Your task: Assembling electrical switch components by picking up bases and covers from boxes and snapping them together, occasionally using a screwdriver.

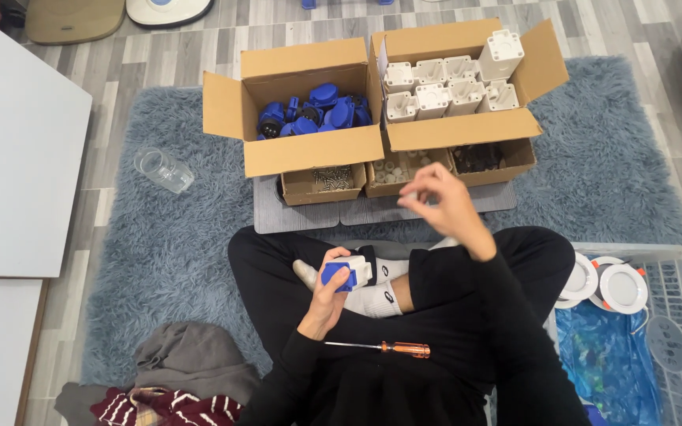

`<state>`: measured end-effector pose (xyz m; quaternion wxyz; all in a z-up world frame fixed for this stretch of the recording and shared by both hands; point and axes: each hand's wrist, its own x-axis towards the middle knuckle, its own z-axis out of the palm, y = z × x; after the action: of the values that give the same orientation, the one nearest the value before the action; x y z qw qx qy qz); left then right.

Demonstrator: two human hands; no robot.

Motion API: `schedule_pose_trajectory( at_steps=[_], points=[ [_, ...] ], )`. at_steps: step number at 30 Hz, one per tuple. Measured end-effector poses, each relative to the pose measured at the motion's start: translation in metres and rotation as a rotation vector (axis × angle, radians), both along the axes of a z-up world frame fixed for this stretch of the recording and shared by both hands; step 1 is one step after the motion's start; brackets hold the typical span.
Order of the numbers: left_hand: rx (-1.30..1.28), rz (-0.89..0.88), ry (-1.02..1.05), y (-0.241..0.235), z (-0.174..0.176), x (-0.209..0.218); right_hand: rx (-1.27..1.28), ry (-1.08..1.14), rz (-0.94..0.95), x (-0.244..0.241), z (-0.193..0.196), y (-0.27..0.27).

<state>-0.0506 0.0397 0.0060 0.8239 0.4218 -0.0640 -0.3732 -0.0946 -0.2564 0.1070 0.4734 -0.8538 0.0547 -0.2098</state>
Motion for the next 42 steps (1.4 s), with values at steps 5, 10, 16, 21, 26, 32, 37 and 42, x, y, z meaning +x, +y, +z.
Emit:
schedule_pose_trajectory(
  at_steps=[5, 10, 16, 21, 26, 32, 37, 42],
  points=[
    [0.027, 0.028, -0.008, -0.007, -0.008, 0.005, 0.021, -0.034, 0.011, -0.025, -0.035, 0.033],
    [0.013, 0.057, -0.006, -0.012, -0.005, 0.012, 0.061, -0.047, 0.052, -0.036, -0.047, 0.065],
    [0.039, 0.093, -0.036, -0.013, 0.0, 0.018, 0.193, -0.074, 0.139, -0.035, -0.051, 0.087],
    [0.091, 0.093, -0.093, -0.014, -0.005, 0.019, 0.227, -0.103, 0.123, -0.034, -0.056, 0.092],
    [0.143, 0.059, -0.139, -0.018, -0.005, 0.019, 0.214, -0.131, 0.119, -0.035, -0.049, 0.095],
    [0.161, 0.056, -0.207, -0.022, -0.01, 0.018, 0.164, -0.13, 0.087, -0.039, -0.051, 0.09],
    [0.174, 0.043, -0.301, -0.026, 0.0, 0.017, 0.161, -0.139, 0.094, -0.042, -0.048, 0.086],
    [0.197, 0.015, -0.458, -0.031, 0.005, 0.013, 0.247, -0.14, 0.052, -0.044, -0.063, 0.082]
  ],
)
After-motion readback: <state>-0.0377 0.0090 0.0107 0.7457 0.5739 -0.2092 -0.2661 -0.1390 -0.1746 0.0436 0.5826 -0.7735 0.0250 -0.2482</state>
